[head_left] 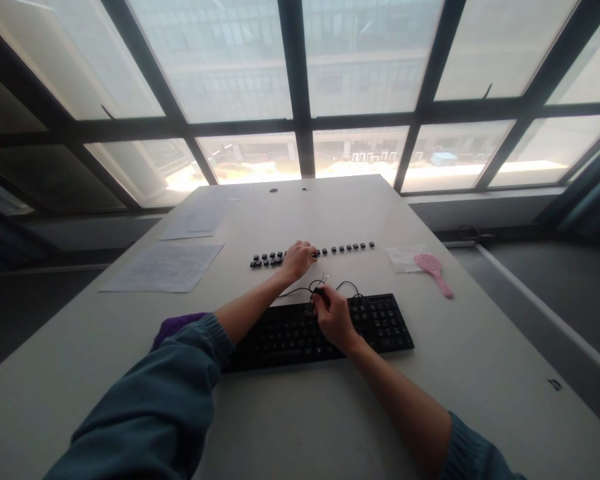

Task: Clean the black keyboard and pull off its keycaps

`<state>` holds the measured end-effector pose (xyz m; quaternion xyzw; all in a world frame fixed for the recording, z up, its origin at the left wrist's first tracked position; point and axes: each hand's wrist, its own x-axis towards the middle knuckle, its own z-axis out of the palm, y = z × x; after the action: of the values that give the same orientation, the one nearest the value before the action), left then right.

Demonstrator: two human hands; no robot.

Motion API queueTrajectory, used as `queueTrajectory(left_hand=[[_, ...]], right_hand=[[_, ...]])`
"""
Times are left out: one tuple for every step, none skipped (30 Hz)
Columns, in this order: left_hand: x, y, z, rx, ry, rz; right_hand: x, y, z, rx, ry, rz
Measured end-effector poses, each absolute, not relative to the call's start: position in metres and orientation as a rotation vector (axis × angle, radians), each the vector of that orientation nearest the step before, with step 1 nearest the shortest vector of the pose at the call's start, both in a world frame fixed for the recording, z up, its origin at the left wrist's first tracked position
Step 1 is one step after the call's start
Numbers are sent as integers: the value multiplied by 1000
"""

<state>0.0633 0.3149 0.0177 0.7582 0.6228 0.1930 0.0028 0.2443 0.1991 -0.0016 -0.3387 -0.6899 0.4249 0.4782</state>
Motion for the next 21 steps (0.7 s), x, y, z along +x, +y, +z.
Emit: queueTrajectory(left_hand=[[63, 315, 16, 2385, 1959, 596], [62, 316, 15, 2390, 1966, 590], [62, 316, 14, 2393, 1972, 587], [61, 316, 13, 2394, 1978, 588], [61, 317, 12, 2395, 1982, 590], [61, 317, 12, 2396, 1985, 595], [61, 316, 11, 2397, 1987, 604], [61, 316, 12, 2396, 1991, 617], [61, 314, 12, 2395, 1995, 634], [61, 312, 14, 2393, 2001, 654], [61, 309, 16, 2389, 2009, 675], [61, 304, 20, 2384, 2017, 700], [62, 298, 24, 2380, 2023, 732], [62, 290, 28, 2377, 2023, 770], [62, 280, 33, 2377, 2016, 811], [63, 269, 37, 2380, 1999, 850], [65, 256, 41, 2385, 1973, 881], [67, 242, 45, 2388, 1941, 897], [70, 227, 47, 2386, 1906, 895], [73, 212, 48, 2369, 1873, 889], [77, 197, 47, 2341, 1840, 877]], right_hand=[[244, 199, -2, -826, -1687, 1039], [244, 199, -2, -824, -1688, 1041], [244, 200, -2, -822, -1688, 1043], [244, 200, -2, -819, -1689, 1047], [244, 200, -2, -816, -1688, 1051], [244, 200, -2, -813, -1686, 1055], [244, 200, -2, -810, -1684, 1058], [244, 200, -3, -807, -1680, 1059], [244, 200, -3, -805, -1676, 1060], [244, 200, -3, -803, -1670, 1060], [243, 200, -4, -801, -1661, 1059], [243, 199, -4, -802, -1646, 1056], [243, 199, -3, -808, -1623, 1048], [243, 199, -3, -817, -1593, 1037], [243, 199, -2, -830, -1554, 1024], [244, 200, -1, -847, -1511, 1008], [244, 200, 1, -867, -1471, 993], [244, 200, 2, -886, -1441, 978], [245, 201, 3, -903, -1429, 966], [246, 201, 4, -916, -1439, 955], [247, 202, 4, -923, -1469, 943]])
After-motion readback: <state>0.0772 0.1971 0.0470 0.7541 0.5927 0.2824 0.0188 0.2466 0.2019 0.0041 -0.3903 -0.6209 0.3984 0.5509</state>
